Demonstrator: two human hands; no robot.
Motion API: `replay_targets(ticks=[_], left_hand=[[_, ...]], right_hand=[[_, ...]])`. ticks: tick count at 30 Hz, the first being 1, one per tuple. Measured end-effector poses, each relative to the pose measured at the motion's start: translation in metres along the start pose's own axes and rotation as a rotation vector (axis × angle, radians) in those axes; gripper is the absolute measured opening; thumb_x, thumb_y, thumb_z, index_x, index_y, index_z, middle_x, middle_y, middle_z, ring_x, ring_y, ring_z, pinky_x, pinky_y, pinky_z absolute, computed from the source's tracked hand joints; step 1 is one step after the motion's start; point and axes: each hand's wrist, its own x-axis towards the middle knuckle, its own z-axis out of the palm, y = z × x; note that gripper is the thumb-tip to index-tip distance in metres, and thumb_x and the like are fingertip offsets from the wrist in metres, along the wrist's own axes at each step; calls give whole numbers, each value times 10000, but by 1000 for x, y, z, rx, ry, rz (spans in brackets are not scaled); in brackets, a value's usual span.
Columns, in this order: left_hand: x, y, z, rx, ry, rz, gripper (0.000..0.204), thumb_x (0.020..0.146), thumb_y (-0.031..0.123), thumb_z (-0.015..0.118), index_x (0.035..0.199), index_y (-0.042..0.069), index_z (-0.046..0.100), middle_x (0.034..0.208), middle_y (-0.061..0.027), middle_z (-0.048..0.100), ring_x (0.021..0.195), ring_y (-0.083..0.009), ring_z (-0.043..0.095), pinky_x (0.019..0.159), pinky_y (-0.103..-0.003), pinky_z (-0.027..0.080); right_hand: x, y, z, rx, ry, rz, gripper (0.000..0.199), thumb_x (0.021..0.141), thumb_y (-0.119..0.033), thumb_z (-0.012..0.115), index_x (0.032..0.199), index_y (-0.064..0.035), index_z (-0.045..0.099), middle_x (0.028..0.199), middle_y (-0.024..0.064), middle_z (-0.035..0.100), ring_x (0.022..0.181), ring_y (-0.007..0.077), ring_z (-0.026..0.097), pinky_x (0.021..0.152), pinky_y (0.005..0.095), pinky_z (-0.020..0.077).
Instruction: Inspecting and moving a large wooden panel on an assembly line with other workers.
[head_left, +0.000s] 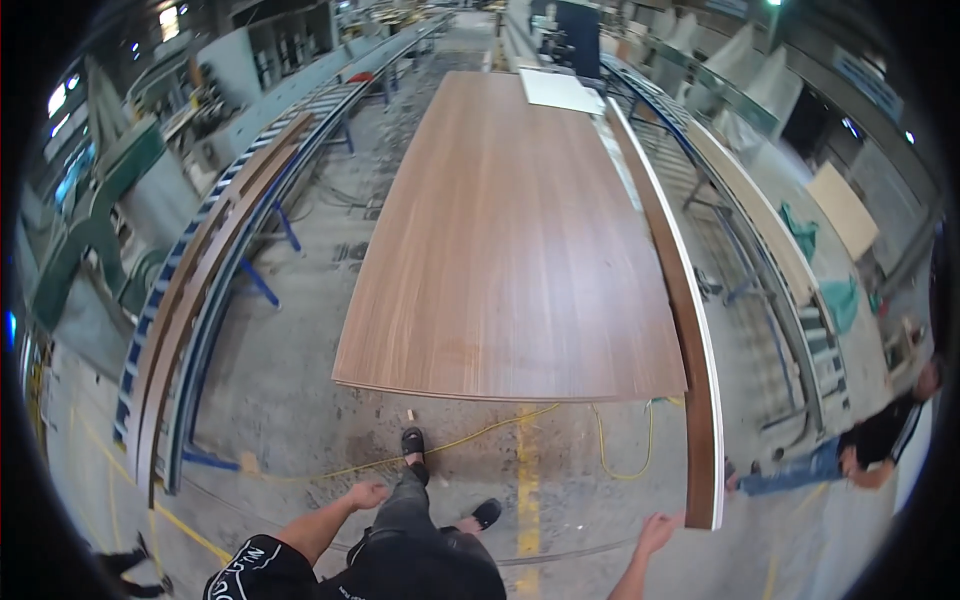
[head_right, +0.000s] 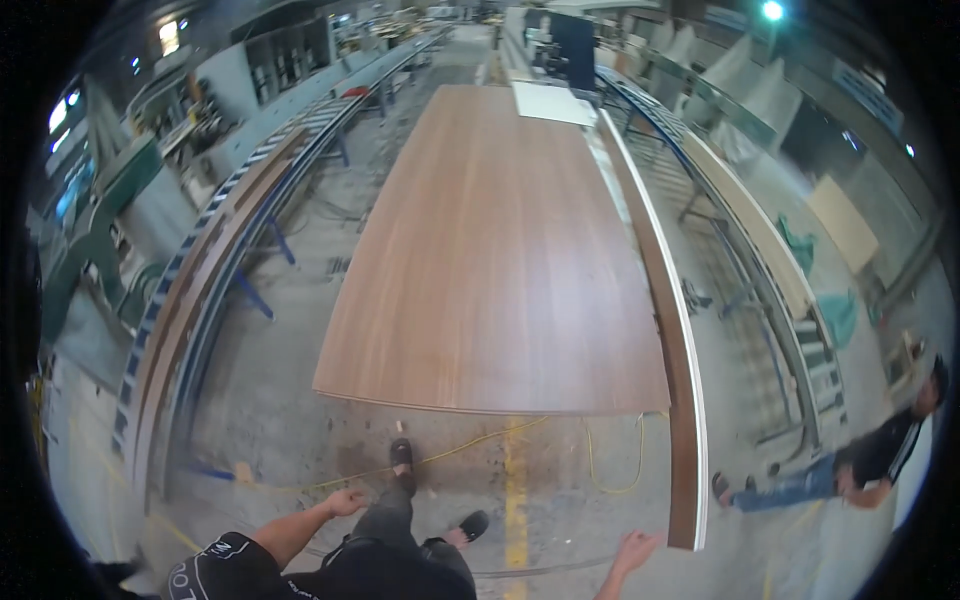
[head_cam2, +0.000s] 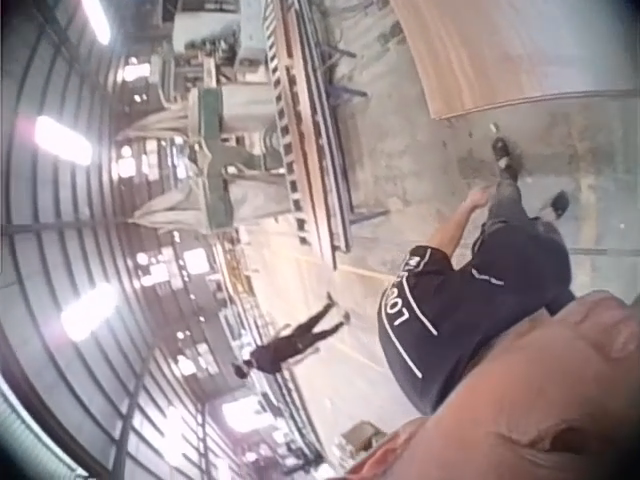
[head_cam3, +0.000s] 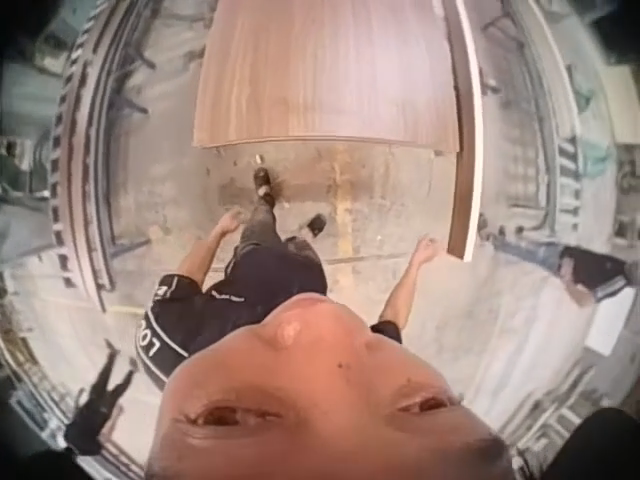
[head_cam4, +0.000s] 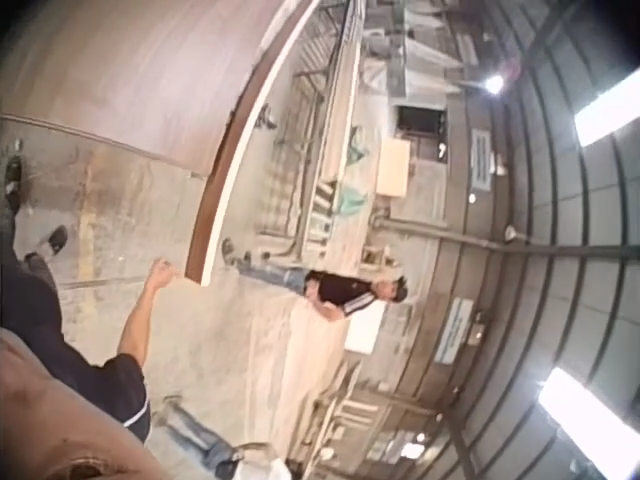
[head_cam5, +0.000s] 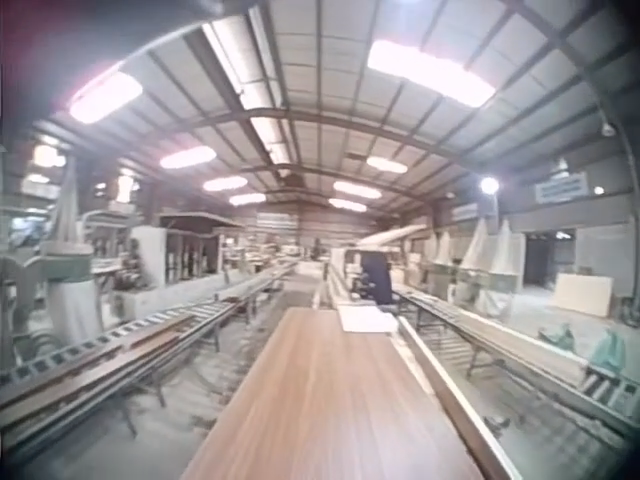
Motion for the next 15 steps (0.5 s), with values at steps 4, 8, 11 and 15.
replay_targets(ticks=[4, 8, 11, 15], left_hand=[[-3, -44, 76, 12, -147, -217, 847, 824, 705, 521, 1489, 196, 395, 1431, -274, 461, 1319, -412, 464, 1095, -457, 370], [8, -25, 121, -81, -187, -465, 916, 817, 744, 481, 1549, 249, 241, 1519, -326, 287, 1388, -472, 337, 1142, -506, 284], [30, 26, 99, 138, -496, -541, 1049, 760, 828, 465, 1571, 246, 141, 1549, -267, 277, 1402, -467, 321, 1121, -563, 300], [22, -134, 164, 78, -503, -578, 1061, 746, 777, 575, 1569, 329, 77, 1540, -348, 169, 1413, -504, 252, 1050, -691, 288]], right_hand=[[-153, 11, 89, -200, -1015, -409, 365, 773, -245, 752, 1051, -45, 624, 787, 110, 674, 719, 229, 648, 679, 385, 535], [-301, 81, 124, -268, -1660, -129, 823, 761, -379, 795, 1426, -58, 431, 1166, 197, 638, 1028, 366, 622, 937, 446, 497], [-355, 80, 107, -232, -1363, -148, 678, 784, -359, 763, 1335, -38, 533, 1007, 174, 680, 884, 291, 651, 811, 436, 534], [-413, 6, 137, -732, -1686, -244, 1180, 782, -525, 733, 1550, -137, -75, 1394, 318, 467, 1271, 397, 500, 1028, 436, 437]])
